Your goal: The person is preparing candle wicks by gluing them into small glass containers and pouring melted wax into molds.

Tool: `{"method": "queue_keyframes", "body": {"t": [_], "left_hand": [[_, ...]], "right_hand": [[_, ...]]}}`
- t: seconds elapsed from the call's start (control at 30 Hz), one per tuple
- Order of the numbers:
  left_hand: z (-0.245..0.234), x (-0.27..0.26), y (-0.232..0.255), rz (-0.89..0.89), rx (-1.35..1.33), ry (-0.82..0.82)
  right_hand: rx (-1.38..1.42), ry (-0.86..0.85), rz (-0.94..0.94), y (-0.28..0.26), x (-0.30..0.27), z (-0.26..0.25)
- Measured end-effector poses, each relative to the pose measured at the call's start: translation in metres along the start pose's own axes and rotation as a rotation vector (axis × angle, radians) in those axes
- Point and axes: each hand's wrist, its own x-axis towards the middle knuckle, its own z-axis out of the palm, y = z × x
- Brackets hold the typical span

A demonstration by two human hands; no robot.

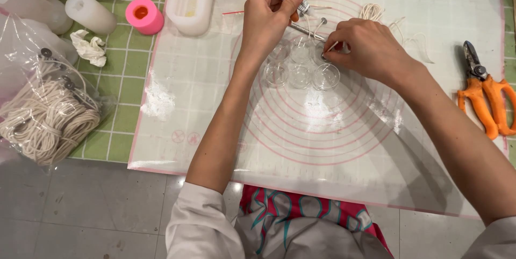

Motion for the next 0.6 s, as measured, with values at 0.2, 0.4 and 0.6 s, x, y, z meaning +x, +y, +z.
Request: {"method": "queue_keyframes", "body": {"t": [0.2, 0.4, 0.6], "left_hand": [[0.0, 0.0, 0.001, 0.0, -0.012, 0.001], [-0.001, 0.001, 0.0, -0.008, 0.018, 0.028], [-0.003, 0.003, -0.003, -0.014, 0.021, 0.032]], "right_hand": [[-0.089, -0.124, 0.026, -0.004, 0.008, -0.007], [-0.092, -0.17, 0.011, -0.012, 0.013, -0.012], [-0.143, -0.162, -0.021, -0.014, 0.015, -0.009]]}}
